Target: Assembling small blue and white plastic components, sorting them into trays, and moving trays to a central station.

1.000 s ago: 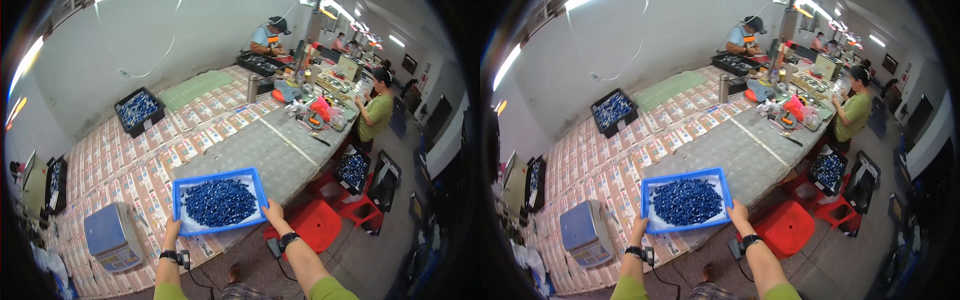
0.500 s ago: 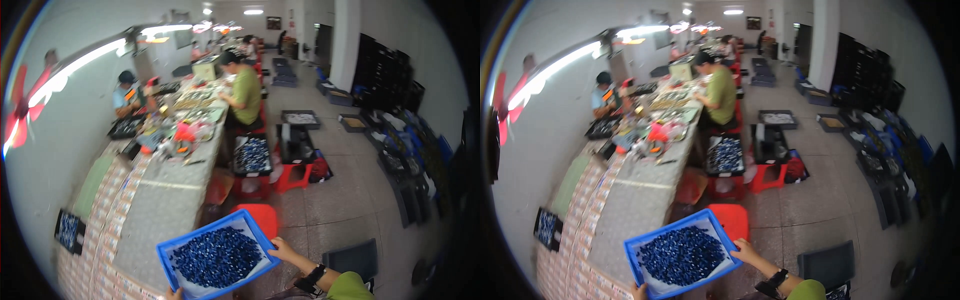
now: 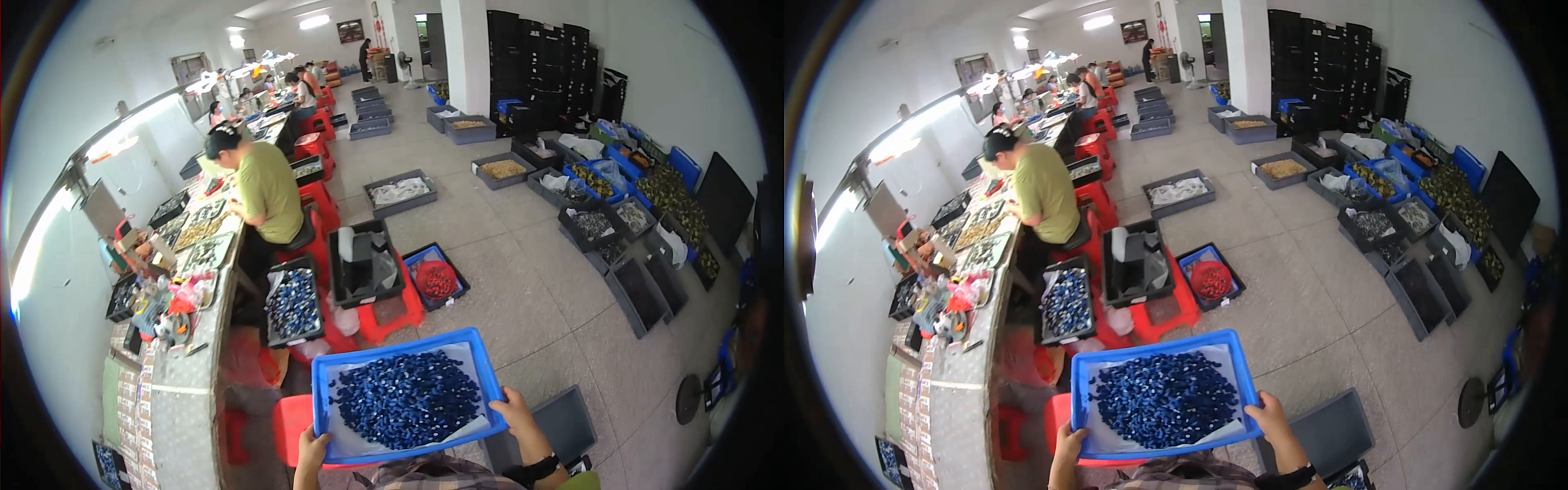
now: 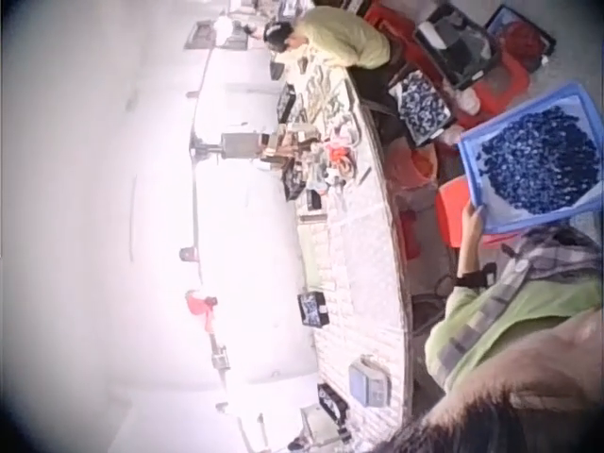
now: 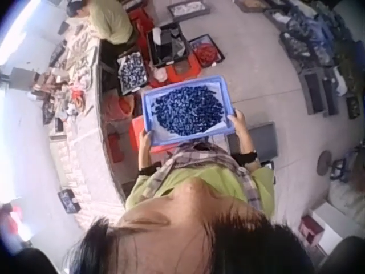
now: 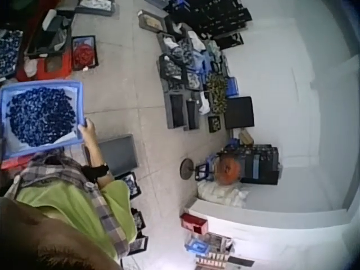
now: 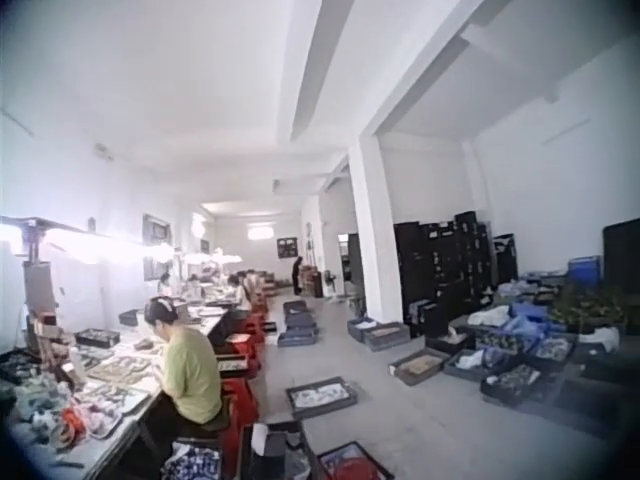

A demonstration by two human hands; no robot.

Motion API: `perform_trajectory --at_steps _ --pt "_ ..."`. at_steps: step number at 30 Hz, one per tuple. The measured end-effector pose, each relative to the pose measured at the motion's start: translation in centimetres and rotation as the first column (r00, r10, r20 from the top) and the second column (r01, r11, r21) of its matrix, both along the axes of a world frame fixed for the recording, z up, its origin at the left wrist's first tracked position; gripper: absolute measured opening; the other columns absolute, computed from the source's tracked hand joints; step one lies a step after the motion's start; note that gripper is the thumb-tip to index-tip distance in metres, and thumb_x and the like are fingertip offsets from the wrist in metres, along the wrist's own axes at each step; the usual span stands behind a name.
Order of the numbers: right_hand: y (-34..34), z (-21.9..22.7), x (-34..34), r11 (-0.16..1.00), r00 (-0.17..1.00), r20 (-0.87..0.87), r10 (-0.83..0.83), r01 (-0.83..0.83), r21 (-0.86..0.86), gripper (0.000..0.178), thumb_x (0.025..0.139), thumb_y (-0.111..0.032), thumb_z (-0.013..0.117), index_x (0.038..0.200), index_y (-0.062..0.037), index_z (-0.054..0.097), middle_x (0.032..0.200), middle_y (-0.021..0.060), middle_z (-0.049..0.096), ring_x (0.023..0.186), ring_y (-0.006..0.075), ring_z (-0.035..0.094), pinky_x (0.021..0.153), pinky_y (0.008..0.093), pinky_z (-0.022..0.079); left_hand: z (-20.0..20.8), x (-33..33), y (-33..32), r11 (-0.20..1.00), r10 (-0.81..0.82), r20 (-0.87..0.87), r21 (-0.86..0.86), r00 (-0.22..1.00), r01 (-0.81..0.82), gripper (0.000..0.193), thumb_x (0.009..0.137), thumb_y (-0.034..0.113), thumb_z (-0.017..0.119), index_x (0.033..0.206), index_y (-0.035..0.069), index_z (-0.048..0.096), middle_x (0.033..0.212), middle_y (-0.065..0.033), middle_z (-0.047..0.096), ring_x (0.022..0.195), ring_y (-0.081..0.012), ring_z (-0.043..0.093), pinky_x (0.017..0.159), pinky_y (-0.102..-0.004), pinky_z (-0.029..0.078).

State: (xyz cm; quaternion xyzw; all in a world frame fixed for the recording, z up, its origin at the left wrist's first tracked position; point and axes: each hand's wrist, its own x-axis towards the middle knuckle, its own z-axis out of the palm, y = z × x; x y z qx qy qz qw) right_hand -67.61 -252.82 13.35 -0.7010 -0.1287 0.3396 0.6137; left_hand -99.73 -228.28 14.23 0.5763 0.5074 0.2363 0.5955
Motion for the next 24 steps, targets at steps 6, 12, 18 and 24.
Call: perform_trajectory --at_steps 6,12,18,24 --pt "2.4 -1.1 19.2 0.984 0.987 -0.016 -0.160 0.158 -0.082 0.031 0.067 -0.006 0.062 0.095 -0.0001 0.050 0.081 0.0078 0.056 0.072 0.0148 0.054 0.064 0.0294 0.046 -3.1 22.0 6.4 0.990 -0.138 -0.004 -0.020 0.990 0.138 0.031 0.070 0.001 0.056 0.100 -0.004 0.060 0.085 -0.0068 0.064 0.073 -0.0134 0.059 0.068 -0.0257 0.047" --pt "6.8 2.6 37.3 0.968 0.956 -0.151 -0.251 0.248 -0.038 0.062 0.067 -0.006 0.064 0.122 0.0006 0.037 0.105 0.0122 0.053 0.093 0.0206 0.053 0.082 0.0342 0.044 -1.5 44.6 15.2 0.938 -0.348 -0.063 -0.033 0.936 0.346 0.033 0.070 0.007 0.058 0.102 -0.002 0.059 0.084 -0.0098 0.064 0.075 -0.0157 0.059 0.070 -0.0291 0.046" --pt "12.3 1.7 56.6 0.983 0.975 -0.168 -0.142 0.159 0.090 0.057 0.074 -0.011 0.066 0.124 0.0008 0.040 0.114 0.0113 0.054 0.102 0.0212 0.053 0.090 0.0344 0.041 -1.9 66.9 22.9 0.872 -0.485 -0.102 0.023 0.868 0.489 0.038 0.072 0.010 0.059 0.107 -0.002 0.056 0.085 -0.0085 0.063 0.075 -0.0152 0.057 0.071 -0.0293 0.046" --pt "22.0 0.3 80.2 0.997 0.930 -0.364 -0.049 0.024 -0.075 0.052 0.077 -0.018 0.066 0.121 -0.0003 0.045 0.106 0.0104 0.059 0.093 0.0219 0.058 0.081 0.0361 0.047 -4.8 83.9 28.8 0.941 -0.337 -0.041 -0.033 0.941 0.336 0.037 0.071 0.008 0.060 0.107 0.000 0.057 0.087 -0.0065 0.063 0.079 -0.0150 0.058 0.073 -0.0289 0.046"
